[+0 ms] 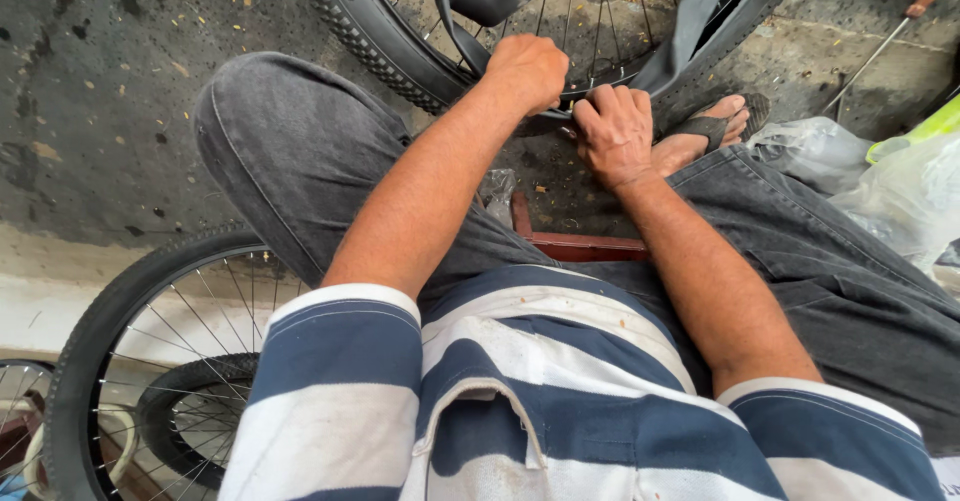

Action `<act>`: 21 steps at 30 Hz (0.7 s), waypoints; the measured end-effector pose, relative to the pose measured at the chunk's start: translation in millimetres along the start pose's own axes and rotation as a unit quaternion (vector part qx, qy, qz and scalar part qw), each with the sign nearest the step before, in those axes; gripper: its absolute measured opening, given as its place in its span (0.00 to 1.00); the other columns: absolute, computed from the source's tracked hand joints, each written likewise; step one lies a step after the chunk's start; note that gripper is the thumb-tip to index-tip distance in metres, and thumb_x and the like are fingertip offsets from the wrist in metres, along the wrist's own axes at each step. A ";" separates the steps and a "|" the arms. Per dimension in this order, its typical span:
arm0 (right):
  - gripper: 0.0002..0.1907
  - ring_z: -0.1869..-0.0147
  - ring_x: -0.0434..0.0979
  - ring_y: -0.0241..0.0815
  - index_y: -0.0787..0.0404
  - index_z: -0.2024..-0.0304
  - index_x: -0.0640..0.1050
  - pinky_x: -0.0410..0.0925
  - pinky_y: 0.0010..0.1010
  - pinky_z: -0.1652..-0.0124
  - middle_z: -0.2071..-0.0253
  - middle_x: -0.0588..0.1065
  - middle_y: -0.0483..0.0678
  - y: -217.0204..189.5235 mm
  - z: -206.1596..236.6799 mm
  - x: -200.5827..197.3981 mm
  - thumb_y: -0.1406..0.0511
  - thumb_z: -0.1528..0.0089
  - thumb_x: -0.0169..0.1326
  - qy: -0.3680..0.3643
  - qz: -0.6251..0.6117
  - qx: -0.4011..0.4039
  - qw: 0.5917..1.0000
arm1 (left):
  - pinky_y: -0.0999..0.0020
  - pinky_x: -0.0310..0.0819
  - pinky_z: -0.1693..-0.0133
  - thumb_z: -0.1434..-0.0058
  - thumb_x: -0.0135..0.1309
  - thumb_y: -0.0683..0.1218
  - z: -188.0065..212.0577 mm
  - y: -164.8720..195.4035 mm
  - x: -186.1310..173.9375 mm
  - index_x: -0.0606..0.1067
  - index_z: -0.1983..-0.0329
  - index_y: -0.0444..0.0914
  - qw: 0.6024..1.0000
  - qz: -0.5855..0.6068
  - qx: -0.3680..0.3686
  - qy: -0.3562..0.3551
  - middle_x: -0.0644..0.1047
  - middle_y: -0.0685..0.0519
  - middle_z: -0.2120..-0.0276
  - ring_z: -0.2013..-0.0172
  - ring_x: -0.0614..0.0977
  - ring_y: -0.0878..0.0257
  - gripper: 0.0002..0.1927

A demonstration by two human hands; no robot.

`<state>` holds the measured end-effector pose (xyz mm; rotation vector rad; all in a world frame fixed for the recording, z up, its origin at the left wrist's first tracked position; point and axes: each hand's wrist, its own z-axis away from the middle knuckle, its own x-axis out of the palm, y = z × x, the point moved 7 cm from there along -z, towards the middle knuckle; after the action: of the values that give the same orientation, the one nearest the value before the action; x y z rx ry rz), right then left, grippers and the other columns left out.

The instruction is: The person sits on the floor of a bicycle repair shop, holds a bicycle wheel, and works the tire off the rim by hand. They pull out the inner tube, handle and stretch it, then use a small tool on the tube and tire while repositioning the wheel.

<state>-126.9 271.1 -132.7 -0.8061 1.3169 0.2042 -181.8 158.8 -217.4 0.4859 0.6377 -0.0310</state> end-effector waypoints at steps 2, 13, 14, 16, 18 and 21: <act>0.12 0.54 0.70 0.50 0.57 0.63 0.74 0.62 0.43 0.51 0.60 0.72 0.48 -0.4 -1.4 0.9 0.65 0.46 0.63 -0.012 -0.001 -0.016 1.000 | 0.56 0.77 0.54 0.45 0.67 0.53 0.3 -2.3 0.7 0.84 0.58 0.41 1.000 0.002 -0.009 -0.003 0.83 0.48 0.57 0.52 0.83 0.50 0.16; 0.10 0.60 0.72 0.49 0.56 0.68 0.72 0.60 0.43 0.55 0.71 0.74 0.45 4.7 -4.0 23.4 0.64 0.44 0.62 -0.067 -0.073 0.016 0.995 | 0.56 0.77 0.56 0.45 0.68 0.54 3.3 -9.8 4.8 0.84 0.60 0.41 1.000 -0.013 -0.014 -0.010 0.83 0.49 0.60 0.54 0.84 0.51 0.15; 0.10 0.60 0.72 0.49 0.56 0.68 0.72 0.60 0.43 0.55 0.71 0.74 0.44 5.2 -3.2 24.1 0.65 0.44 0.62 -0.066 -0.071 0.022 0.995 | 0.56 0.77 0.57 0.44 0.67 0.54 3.2 -9.0 6.1 0.84 0.60 0.41 1.000 -0.020 -0.017 -0.016 0.83 0.49 0.60 0.55 0.84 0.51 0.14; 0.09 0.60 0.72 0.49 0.56 0.69 0.72 0.60 0.42 0.54 0.70 0.74 0.44 4.9 -0.3 23.4 0.66 0.45 0.61 -0.055 -0.058 0.031 0.996 | 0.56 0.77 0.58 0.45 0.67 0.54 2.6 -7.1 7.5 0.84 0.60 0.41 0.999 -0.029 -0.017 -0.023 0.83 0.50 0.61 0.56 0.84 0.52 0.15; 0.09 0.59 0.71 0.49 0.55 0.69 0.71 0.61 0.41 0.53 0.70 0.73 0.44 2.3 2.6 21.7 0.67 0.45 0.60 -0.034 -0.041 0.031 0.998 | 0.57 0.76 0.59 0.47 0.68 0.56 1.5 -7.2 8.0 0.83 0.60 0.41 0.999 -0.033 -0.019 -0.022 0.83 0.50 0.61 0.56 0.84 0.53 0.18; 0.09 0.60 0.70 0.48 0.55 0.70 0.71 0.60 0.41 0.54 0.71 0.73 0.44 1.1 6.0 22.1 0.68 0.45 0.61 -0.017 -0.038 0.040 0.998 | 0.57 0.77 0.59 0.48 0.68 0.53 -0.9 -8.4 9.5 0.84 0.61 0.42 1.000 -0.021 -0.015 -0.010 0.83 0.50 0.61 0.56 0.84 0.52 0.14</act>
<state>-116.7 269.0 -153.2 -0.7790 1.2518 0.1040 -176.0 152.9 -227.2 0.4421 0.6285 -0.0657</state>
